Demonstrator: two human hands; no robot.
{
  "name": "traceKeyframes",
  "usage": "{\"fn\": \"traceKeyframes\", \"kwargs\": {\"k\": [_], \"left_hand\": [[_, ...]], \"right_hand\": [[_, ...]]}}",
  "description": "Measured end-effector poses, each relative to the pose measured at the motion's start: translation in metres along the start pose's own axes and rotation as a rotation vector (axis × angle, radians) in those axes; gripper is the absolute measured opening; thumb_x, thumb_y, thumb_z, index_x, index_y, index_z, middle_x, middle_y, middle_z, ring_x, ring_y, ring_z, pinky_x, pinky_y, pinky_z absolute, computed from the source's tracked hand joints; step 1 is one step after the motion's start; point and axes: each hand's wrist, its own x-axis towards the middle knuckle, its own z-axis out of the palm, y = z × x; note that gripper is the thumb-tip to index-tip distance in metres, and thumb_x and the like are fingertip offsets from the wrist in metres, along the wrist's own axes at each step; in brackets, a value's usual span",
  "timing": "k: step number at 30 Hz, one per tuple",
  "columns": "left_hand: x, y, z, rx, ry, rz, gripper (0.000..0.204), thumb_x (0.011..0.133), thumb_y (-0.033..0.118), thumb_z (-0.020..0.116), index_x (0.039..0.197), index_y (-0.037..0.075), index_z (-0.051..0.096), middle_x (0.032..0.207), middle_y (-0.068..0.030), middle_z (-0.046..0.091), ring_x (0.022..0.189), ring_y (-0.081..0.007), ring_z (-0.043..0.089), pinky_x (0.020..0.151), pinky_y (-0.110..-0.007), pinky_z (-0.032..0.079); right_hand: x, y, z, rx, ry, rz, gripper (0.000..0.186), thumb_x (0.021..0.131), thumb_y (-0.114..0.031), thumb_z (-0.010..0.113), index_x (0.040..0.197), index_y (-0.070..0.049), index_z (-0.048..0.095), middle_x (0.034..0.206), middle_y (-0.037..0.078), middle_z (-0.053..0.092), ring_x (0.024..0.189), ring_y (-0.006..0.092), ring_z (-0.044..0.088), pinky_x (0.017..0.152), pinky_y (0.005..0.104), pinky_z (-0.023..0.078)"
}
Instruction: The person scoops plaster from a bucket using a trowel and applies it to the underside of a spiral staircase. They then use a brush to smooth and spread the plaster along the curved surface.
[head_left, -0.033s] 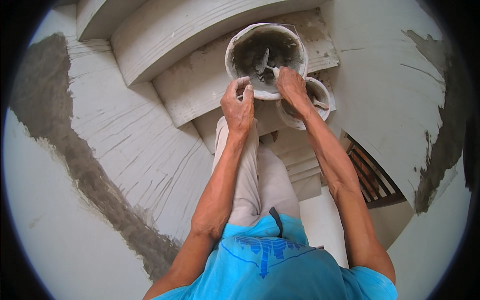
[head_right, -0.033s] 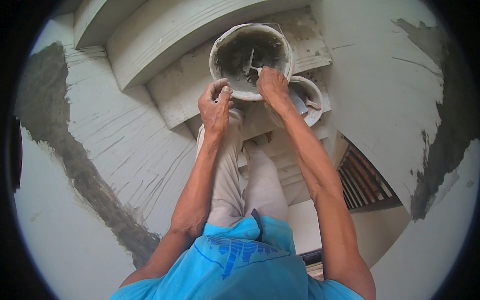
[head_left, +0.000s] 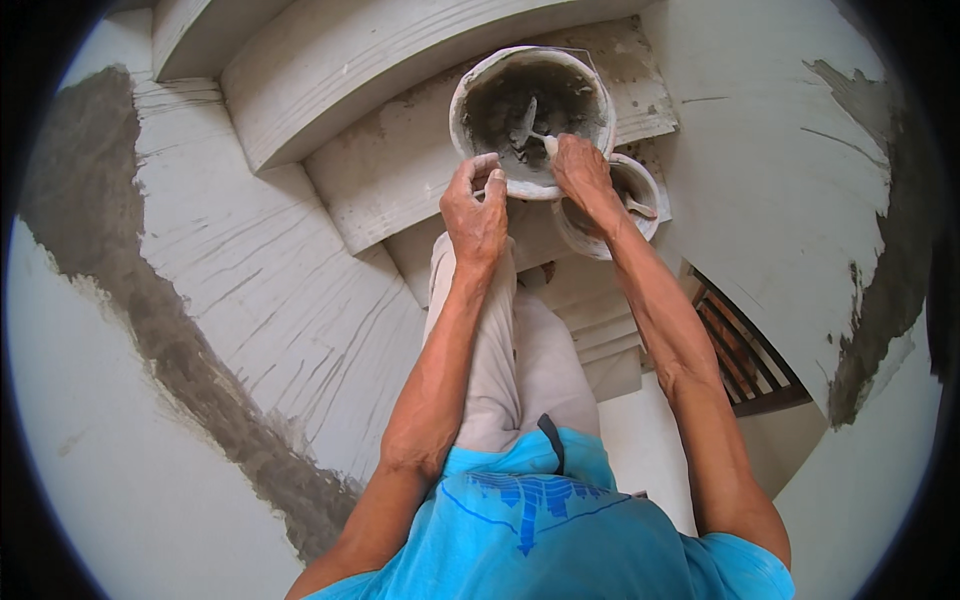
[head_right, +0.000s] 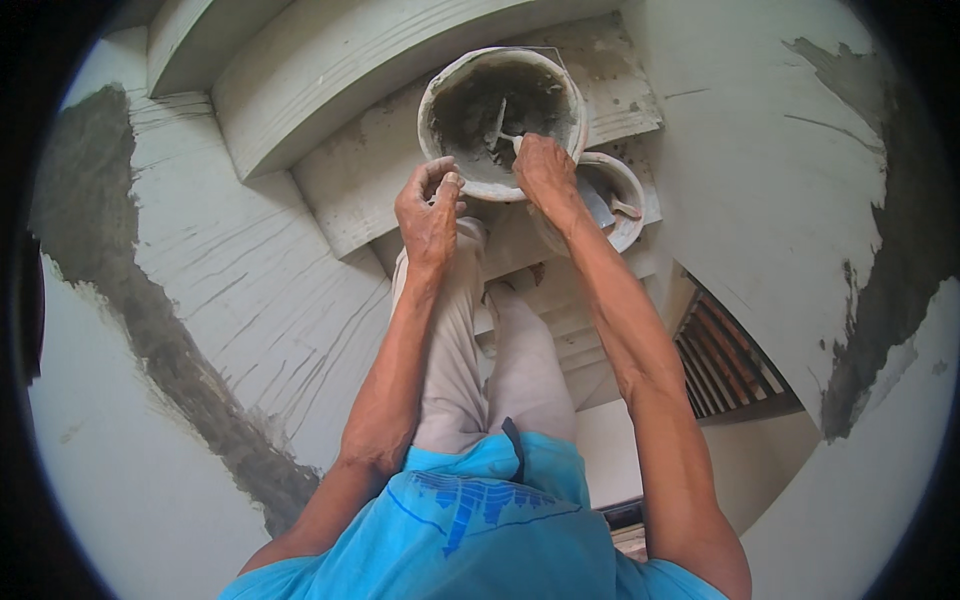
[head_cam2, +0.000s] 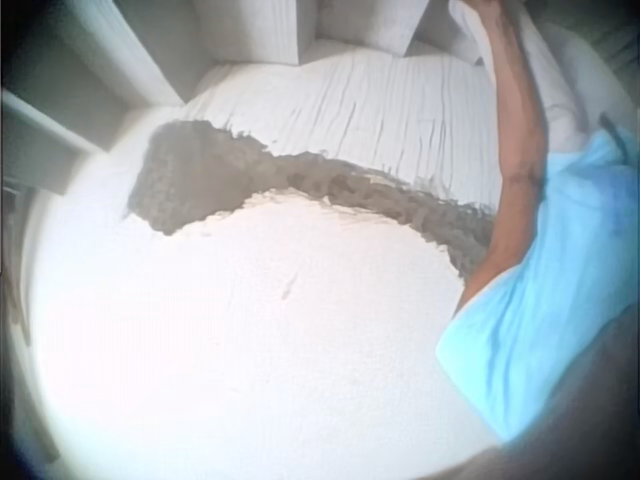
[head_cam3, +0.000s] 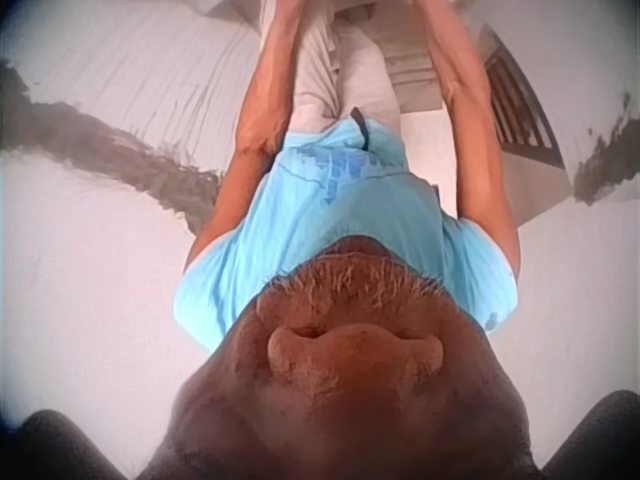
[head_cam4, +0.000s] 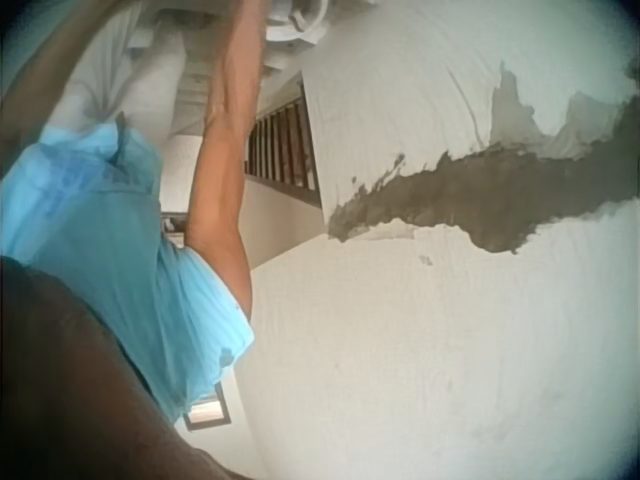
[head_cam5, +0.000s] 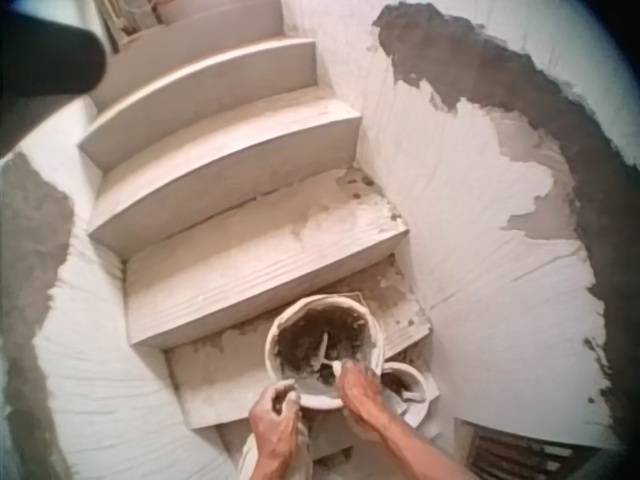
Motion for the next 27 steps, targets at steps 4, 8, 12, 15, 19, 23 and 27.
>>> {"fn": "traceKeyframes", "kwargs": {"k": [4, 8, 12, 15, 19, 23, 27], "left_hand": [[0.001, 0.001, 0.000, 0.011, -0.013, 0.004, 0.029, 0.094, 0.015, 0.061, 0.117, -0.002, 0.066, 0.101, -0.0089, 0.068, 0.088, -0.0142, 0.065, 0.072, -0.029, 0.058], [0.002, -0.001, -0.001, 0.008, -0.010, -0.001, 0.029, 0.094, 0.015, 0.062, 0.116, -0.002, 0.066, 0.101, -0.0089, 0.068, 0.088, -0.0144, 0.065, 0.072, -0.029, 0.058], [0.002, -0.001, 0.001, 0.015, -0.017, 0.004, 0.028, 0.094, 0.015, 0.061, 0.116, -0.001, 0.066, 0.102, -0.0092, 0.069, 0.089, -0.0145, 0.065, 0.072, -0.029, 0.058], [0.003, -0.002, 0.002, 0.007, -0.026, 0.003, 0.027, 0.095, 0.015, 0.061, 0.116, -0.001, 0.066, 0.103, -0.0095, 0.069, 0.089, -0.0142, 0.065, 0.072, -0.029, 0.058], [0.003, -0.001, 0.004, 0.016, -0.035, 0.011, 0.026, 0.095, 0.015, 0.061, 0.115, -0.001, 0.066, 0.103, -0.0092, 0.069, 0.089, -0.0139, 0.065, 0.072, -0.029, 0.058], [0.003, 0.000, 0.004, 0.004, -0.032, -0.004, 0.027, 0.095, 0.015, 0.061, 0.115, -0.001, 0.066, 0.103, -0.0090, 0.069, 0.090, -0.0139, 0.065, 0.072, -0.028, 0.057], [0.003, 0.002, 0.006, -0.001, -0.036, -0.012, 0.027, 0.095, 0.015, 0.062, 0.116, -0.002, 0.066, 0.102, -0.0091, 0.068, 0.090, -0.0140, 0.065, 0.072, -0.028, 0.057]], "right_hand": [[0.006, 0.008, 0.006, 0.051, -0.060, 0.089, 0.024, 0.083, -0.012, 0.057, 0.092, 0.006, 0.069, 0.096, 0.032, 0.067, 0.095, 0.0487, 0.065, 0.086, 0.0531, 0.051], [0.005, 0.008, 0.009, 0.159, -0.070, 0.120, 0.026, 0.080, -0.013, 0.057, 0.091, 0.007, 0.069, 0.095, 0.033, 0.066, 0.094, 0.0497, 0.064, 0.085, 0.0529, 0.051], [0.004, 0.013, 0.012, 0.262, -0.075, 0.100, 0.026, 0.079, -0.015, 0.058, 0.089, 0.007, 0.068, 0.092, 0.034, 0.066, 0.093, 0.0503, 0.064, 0.084, 0.0527, 0.050], [0.002, 0.013, 0.016, 0.285, -0.048, 0.096, 0.025, 0.079, -0.014, 0.058, 0.088, 0.007, 0.068, 0.089, 0.034, 0.065, 0.092, 0.0507, 0.064, 0.084, 0.0527, 0.050], [0.001, 0.012, 0.016, 0.241, -0.041, 0.109, 0.025, 0.079, -0.013, 0.057, 0.087, 0.007, 0.068, 0.089, 0.034, 0.066, 0.093, 0.0501, 0.064, 0.084, 0.0523, 0.051], [-0.005, 0.004, 0.009, 0.231, -0.039, 0.060, 0.025, 0.080, -0.013, 0.056, 0.089, 0.008, 0.067, 0.089, 0.034, 0.065, 0.091, 0.0498, 0.064, 0.083, 0.0524, 0.050], [-0.009, 0.005, 0.010, 0.204, 0.001, -0.029, 0.026, 0.082, -0.014, 0.055, 0.094, 0.007, 0.066, 0.087, 0.033, 0.065, 0.088, 0.0500, 0.064, 0.081, 0.0536, 0.050]]}}
